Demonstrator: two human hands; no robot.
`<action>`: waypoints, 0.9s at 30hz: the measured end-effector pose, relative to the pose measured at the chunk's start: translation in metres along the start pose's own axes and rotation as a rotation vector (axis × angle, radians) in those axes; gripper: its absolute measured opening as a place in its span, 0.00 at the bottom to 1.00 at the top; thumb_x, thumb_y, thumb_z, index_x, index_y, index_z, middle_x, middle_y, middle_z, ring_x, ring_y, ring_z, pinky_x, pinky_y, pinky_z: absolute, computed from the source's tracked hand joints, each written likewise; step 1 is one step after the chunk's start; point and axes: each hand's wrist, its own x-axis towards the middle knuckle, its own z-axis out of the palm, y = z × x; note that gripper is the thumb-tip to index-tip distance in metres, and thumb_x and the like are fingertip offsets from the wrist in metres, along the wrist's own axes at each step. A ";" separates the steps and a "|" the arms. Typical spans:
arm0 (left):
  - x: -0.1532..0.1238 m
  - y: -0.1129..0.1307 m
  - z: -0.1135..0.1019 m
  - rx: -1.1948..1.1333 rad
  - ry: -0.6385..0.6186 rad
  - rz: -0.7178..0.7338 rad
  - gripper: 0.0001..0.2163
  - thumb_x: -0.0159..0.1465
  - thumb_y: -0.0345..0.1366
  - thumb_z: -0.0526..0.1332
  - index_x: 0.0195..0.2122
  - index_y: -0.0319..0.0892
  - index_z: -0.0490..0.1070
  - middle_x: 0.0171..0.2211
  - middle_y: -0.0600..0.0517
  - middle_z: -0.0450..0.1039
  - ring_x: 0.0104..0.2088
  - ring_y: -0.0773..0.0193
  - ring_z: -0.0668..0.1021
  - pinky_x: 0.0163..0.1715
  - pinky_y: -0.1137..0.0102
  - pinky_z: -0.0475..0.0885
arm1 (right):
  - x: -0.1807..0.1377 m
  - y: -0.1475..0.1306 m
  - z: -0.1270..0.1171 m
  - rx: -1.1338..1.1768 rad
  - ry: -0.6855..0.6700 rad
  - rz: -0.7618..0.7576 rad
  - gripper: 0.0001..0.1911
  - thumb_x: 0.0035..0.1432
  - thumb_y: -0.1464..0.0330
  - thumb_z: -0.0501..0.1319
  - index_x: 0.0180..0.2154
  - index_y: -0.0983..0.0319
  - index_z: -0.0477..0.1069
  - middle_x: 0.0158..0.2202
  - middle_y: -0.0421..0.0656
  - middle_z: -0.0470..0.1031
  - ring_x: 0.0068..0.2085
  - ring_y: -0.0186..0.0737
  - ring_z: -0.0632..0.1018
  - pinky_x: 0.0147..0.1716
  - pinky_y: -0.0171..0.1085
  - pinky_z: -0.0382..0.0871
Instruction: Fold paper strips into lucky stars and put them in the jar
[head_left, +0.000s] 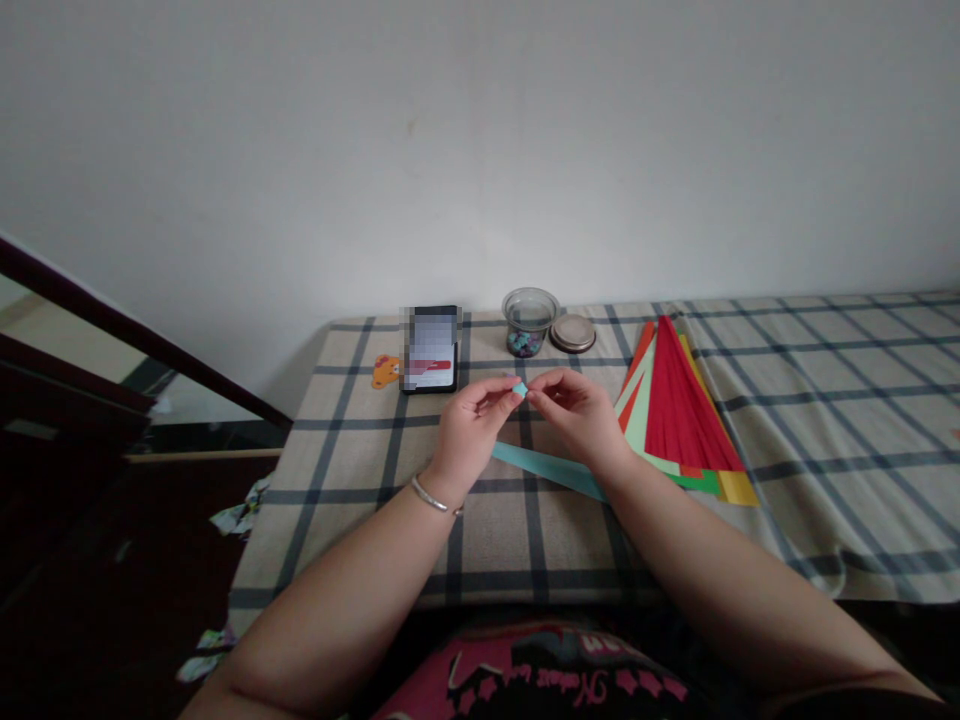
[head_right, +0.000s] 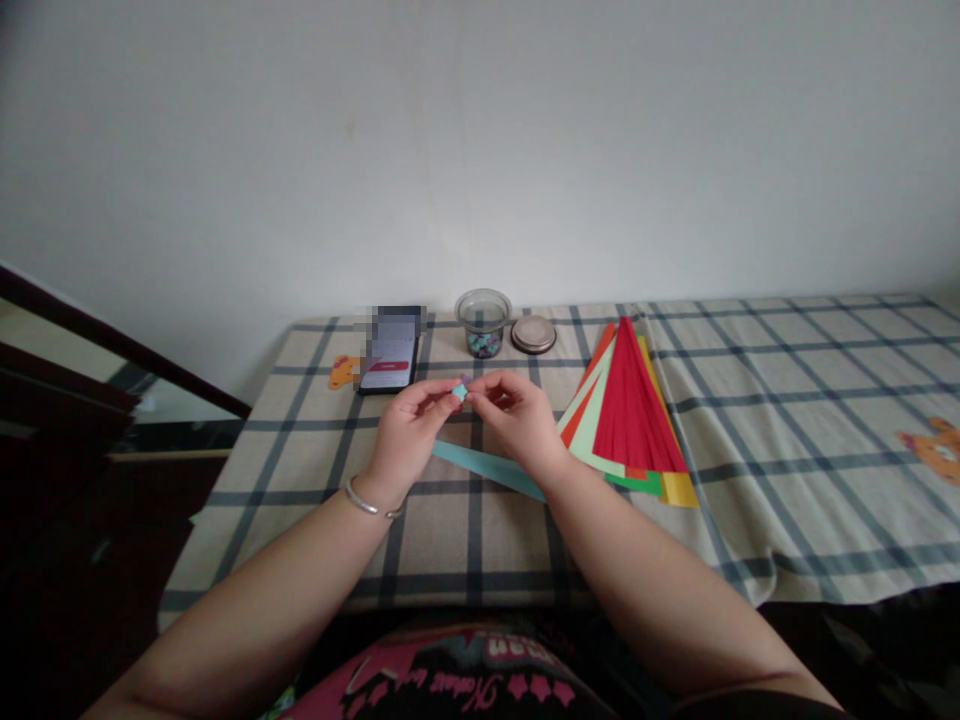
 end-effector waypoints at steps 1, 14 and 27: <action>0.000 0.000 0.000 0.001 -0.003 -0.001 0.12 0.56 0.41 0.67 0.38 0.40 0.77 0.41 0.46 0.80 0.41 0.59 0.81 0.46 0.62 0.76 | 0.000 0.000 -0.001 -0.014 0.001 -0.007 0.09 0.51 0.61 0.66 0.30 0.60 0.73 0.28 0.41 0.75 0.29 0.35 0.73 0.28 0.34 0.67; -0.001 -0.001 -0.004 0.235 -0.033 0.233 0.08 0.60 0.37 0.64 0.39 0.41 0.76 0.38 0.47 0.79 0.37 0.63 0.81 0.38 0.69 0.78 | 0.001 -0.009 0.000 0.044 -0.066 0.139 0.18 0.47 0.53 0.66 0.25 0.62 0.71 0.22 0.38 0.70 0.24 0.31 0.69 0.25 0.33 0.63; -0.001 0.004 -0.005 0.385 -0.015 0.336 0.06 0.61 0.34 0.64 0.39 0.43 0.76 0.38 0.49 0.79 0.37 0.64 0.81 0.38 0.69 0.78 | 0.003 -0.007 -0.001 0.212 -0.120 0.262 0.18 0.45 0.53 0.68 0.24 0.61 0.71 0.22 0.37 0.70 0.24 0.31 0.68 0.26 0.33 0.63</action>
